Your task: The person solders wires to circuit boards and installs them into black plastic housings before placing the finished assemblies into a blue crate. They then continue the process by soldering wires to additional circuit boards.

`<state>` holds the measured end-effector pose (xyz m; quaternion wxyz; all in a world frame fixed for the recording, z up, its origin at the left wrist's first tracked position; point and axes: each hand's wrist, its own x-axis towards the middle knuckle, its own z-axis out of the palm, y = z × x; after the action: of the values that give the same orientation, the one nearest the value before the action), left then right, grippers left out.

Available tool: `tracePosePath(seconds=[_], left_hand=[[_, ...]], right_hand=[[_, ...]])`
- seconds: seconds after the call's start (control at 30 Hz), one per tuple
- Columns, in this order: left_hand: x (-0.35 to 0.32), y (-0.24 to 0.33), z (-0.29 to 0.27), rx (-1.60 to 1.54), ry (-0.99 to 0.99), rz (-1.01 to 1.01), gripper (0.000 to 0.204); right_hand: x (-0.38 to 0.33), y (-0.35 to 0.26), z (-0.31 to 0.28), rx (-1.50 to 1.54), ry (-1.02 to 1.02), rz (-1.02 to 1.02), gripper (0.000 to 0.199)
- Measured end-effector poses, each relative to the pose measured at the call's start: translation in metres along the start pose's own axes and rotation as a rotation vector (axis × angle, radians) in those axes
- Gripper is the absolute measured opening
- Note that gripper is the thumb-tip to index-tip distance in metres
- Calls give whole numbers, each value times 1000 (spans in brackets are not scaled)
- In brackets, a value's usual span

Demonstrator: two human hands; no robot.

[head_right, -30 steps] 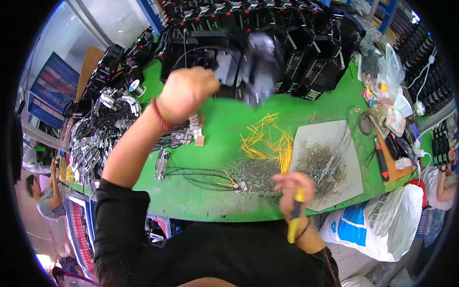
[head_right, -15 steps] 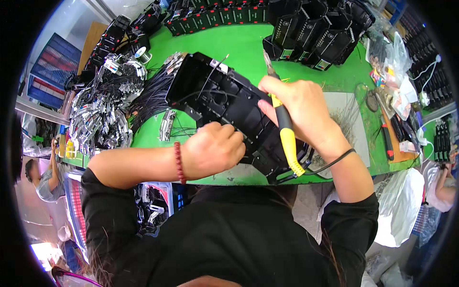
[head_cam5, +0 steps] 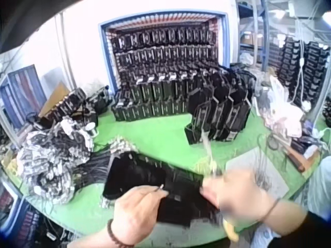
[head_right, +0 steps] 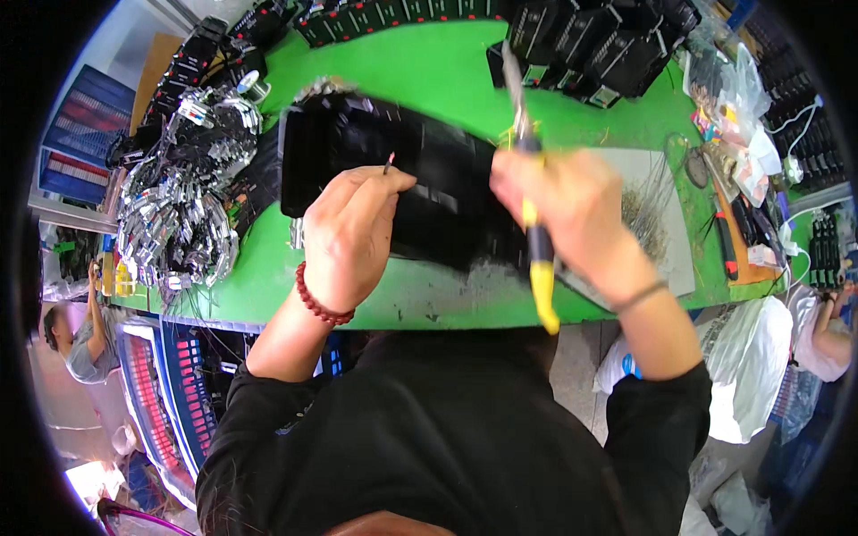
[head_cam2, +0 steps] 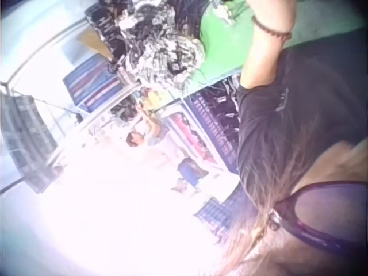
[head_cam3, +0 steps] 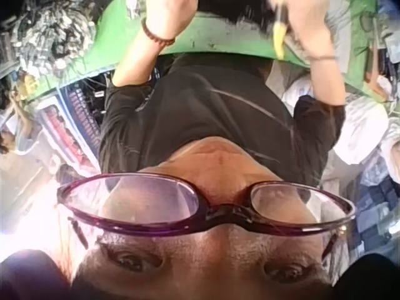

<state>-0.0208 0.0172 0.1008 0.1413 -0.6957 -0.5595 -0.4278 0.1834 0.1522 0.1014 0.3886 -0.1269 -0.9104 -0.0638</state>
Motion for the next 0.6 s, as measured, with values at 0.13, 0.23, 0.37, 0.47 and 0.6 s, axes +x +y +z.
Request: tracePosePath(seconds=[0.13,0.23,0.37,0.47,0.6], left_hand=[[-18,-7,28,-104,-48,-39,40],[-43,-5,40,-156,-185,-189,44],[-71,-6,55,-215,-299,-264,23],[-79,-5,69,-323,-278,-334,4],[-80,-7,69,-244,-271,-365,5]], right_hand=[[27,49,52,-28,183,-169,26],[26,59,83,-11,165,-309,18],[9,53,100,14,123,-407,18],[-1,45,92,2,66,-315,26],[-39,16,79,351,204,0,38]])
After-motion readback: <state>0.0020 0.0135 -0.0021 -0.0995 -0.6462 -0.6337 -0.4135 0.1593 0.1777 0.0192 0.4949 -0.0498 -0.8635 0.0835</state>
